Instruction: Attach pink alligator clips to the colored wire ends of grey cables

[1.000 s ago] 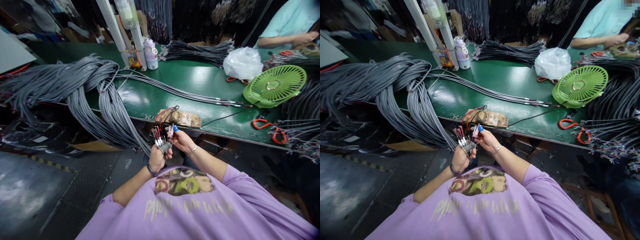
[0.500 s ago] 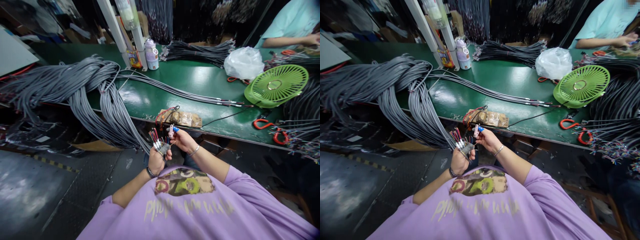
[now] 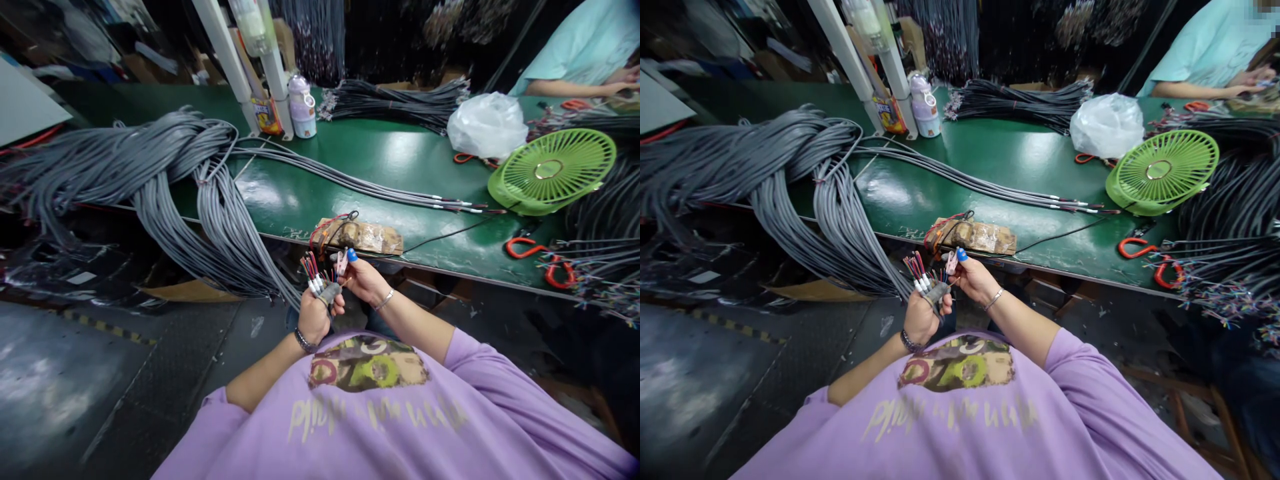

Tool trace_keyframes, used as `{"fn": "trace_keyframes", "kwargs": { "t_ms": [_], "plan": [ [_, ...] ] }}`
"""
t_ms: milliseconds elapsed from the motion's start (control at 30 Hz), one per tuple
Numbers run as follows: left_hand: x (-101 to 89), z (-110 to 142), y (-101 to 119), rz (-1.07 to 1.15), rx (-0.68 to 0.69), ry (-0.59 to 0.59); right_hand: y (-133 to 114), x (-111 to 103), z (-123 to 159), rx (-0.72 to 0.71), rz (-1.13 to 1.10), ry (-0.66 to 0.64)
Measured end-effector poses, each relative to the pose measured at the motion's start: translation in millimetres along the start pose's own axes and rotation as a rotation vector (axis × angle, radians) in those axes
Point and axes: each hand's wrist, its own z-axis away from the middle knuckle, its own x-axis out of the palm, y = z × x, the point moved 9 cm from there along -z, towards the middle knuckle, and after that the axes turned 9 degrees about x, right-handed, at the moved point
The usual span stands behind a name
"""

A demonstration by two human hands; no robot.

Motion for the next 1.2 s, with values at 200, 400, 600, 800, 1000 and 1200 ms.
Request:
{"fn": "trace_keyframes", "kwargs": {
  "t_ms": [200,400,600,800,1000,1200],
  "plan": [
    [1.6,-1.2,-1.3,-0.002,0.001,-0.007,2.6,-1.2,-3.0,-0.019,-0.016,-0.015],
    [-1.7,1.6,-0.7,0.001,0.011,-0.006,5.1,0.4,2.2,0.027,-0.014,-0.004],
    [-8.7,7.2,-2.5,0.030,-0.015,-0.003,-0.6,7.8,9.9,0.055,0.011,-0.039],
    [-3.8,5.7,-0.4,0.075,-0.037,-0.062,-4.9,7.3,11.8,0.018,0.069,-0.040],
    [6.5,0.9,-1.9,0.082,-0.075,-0.098,-1.7,5.2,8.1,0.040,0.002,-0.017],
    [10.4,-2.8,-9.4,0.072,-0.108,-0.092,1.4,0.5,1.4,0.015,-0.036,0.022]
  ]
}}
